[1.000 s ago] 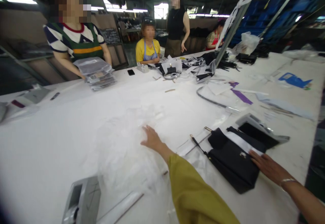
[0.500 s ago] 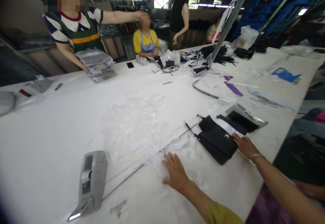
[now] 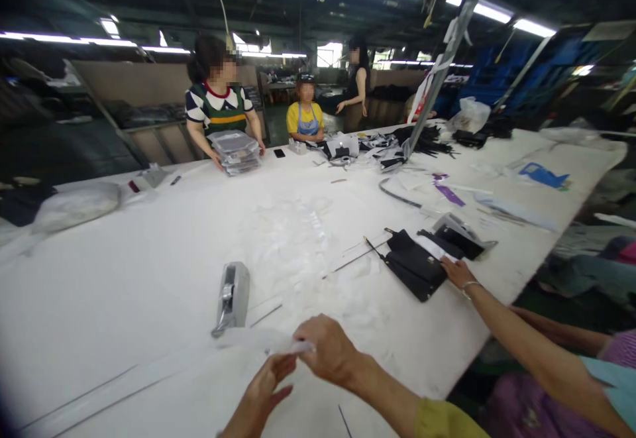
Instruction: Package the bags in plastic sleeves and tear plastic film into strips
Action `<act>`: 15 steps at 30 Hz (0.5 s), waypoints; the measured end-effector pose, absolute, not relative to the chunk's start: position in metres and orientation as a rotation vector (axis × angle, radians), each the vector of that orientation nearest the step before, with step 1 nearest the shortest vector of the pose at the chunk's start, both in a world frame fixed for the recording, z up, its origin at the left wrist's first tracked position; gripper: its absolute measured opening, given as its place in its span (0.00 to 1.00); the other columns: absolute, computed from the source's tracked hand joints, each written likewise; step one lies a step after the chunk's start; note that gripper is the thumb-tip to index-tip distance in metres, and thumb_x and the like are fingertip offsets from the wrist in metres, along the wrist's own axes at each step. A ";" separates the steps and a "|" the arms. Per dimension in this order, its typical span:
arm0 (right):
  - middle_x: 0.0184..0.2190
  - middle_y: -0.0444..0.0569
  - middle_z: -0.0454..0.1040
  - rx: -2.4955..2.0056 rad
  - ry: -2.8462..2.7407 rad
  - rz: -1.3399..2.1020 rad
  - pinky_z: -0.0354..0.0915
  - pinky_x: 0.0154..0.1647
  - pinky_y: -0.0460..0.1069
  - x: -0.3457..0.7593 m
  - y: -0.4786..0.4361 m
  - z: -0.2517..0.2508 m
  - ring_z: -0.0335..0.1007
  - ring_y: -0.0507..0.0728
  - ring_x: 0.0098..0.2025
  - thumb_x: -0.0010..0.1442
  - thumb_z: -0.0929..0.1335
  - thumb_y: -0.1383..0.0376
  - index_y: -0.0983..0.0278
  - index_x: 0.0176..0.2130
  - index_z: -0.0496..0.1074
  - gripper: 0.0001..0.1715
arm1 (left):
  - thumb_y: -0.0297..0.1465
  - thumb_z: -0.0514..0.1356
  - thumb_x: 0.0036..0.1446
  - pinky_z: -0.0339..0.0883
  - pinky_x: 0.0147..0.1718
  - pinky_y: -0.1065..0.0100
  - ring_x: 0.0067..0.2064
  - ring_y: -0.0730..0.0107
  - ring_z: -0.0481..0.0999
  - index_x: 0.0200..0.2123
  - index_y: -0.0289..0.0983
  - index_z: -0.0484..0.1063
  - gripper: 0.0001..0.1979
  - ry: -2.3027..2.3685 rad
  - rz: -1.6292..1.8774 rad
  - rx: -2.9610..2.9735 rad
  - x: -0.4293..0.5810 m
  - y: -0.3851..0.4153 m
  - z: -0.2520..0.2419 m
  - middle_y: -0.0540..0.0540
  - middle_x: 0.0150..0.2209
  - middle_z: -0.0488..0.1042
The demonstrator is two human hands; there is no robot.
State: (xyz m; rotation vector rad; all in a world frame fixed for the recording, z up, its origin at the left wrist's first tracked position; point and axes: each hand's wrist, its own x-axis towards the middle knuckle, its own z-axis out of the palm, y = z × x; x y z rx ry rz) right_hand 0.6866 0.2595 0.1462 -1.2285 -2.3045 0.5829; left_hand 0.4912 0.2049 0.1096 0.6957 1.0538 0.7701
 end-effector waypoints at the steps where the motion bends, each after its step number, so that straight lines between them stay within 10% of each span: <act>1: 0.30 0.45 0.78 -1.239 -2.380 0.622 0.63 0.36 0.48 0.677 0.245 0.147 0.71 0.55 0.33 0.55 0.67 0.65 0.62 0.31 0.73 0.04 | 0.52 0.61 0.49 0.64 0.55 0.56 0.58 0.53 0.66 0.46 0.41 0.73 0.27 0.969 0.880 0.622 0.498 0.209 0.116 0.39 0.54 0.70; 8: 0.30 0.42 0.78 -1.595 -2.404 1.051 0.58 0.30 0.45 0.673 0.204 0.154 0.72 0.54 0.32 0.49 0.70 0.60 0.58 0.36 0.77 0.11 | 0.25 0.62 0.52 0.73 0.29 0.70 0.28 0.70 0.73 0.28 0.33 0.72 0.02 0.878 1.334 0.018 0.463 0.218 0.150 0.48 0.24 0.72; 15: 0.18 0.42 0.69 -1.813 -2.083 1.206 0.54 0.23 0.44 0.709 0.171 0.164 0.63 0.50 0.22 0.53 0.67 0.61 0.64 0.27 0.75 0.09 | 0.18 0.47 0.53 0.61 0.15 0.81 0.14 0.81 0.60 0.19 0.36 0.59 0.14 1.031 1.591 -0.310 0.308 0.210 0.154 0.56 0.14 0.58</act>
